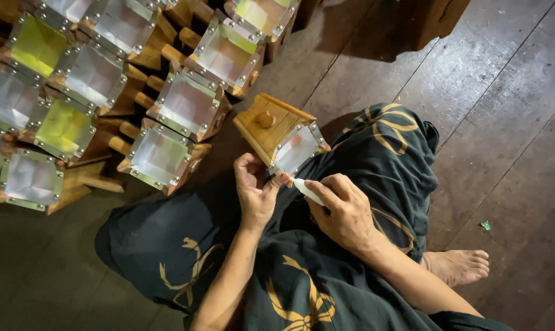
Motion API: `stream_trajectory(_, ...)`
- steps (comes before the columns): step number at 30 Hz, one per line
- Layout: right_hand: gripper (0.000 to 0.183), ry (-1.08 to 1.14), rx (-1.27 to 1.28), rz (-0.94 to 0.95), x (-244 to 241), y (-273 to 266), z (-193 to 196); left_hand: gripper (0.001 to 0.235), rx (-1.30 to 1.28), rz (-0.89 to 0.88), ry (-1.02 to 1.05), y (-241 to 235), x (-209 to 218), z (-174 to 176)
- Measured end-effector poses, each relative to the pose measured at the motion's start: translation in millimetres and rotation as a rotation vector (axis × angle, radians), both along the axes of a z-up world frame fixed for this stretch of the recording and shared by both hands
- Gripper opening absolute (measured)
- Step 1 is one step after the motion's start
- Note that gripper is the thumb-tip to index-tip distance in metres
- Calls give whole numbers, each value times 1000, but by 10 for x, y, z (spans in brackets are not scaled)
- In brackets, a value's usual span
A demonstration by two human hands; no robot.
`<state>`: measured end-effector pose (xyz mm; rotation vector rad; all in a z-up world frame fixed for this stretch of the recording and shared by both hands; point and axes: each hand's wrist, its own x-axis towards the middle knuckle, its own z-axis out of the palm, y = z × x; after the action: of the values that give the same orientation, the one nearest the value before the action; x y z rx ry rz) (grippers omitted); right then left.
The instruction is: Applying sealant or glue to the edges of small wooden box frames with metal inserts
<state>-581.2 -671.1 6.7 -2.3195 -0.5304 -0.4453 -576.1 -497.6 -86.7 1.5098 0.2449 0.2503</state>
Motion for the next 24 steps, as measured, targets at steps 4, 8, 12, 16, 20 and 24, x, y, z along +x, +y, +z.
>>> stream_trajectory(4,20,3,-4,10,-3,6,2,70,-27,-8,24,-58,-34,47)
stream_trajectory(8,19,12,-16,7,-16,44,27,67,-24,-34,22,-48,-12,113)
stream_trajectory(12,18,9,-27,-7,-31,35,4,66,-33,-52,15,-44,-4,154)
stream_trajectory(16,18,26,-19,6,-19,54,63,65,-27,-59,12,-39,-9,147)
stream_trajectory(20,15,25,-11,8,-4,59,63,67,7,-49,15,-33,-2,161)
stream_trajectory(24,13,25,-1,19,-6,100,69,65,-60,-65,13,-61,-37,71)
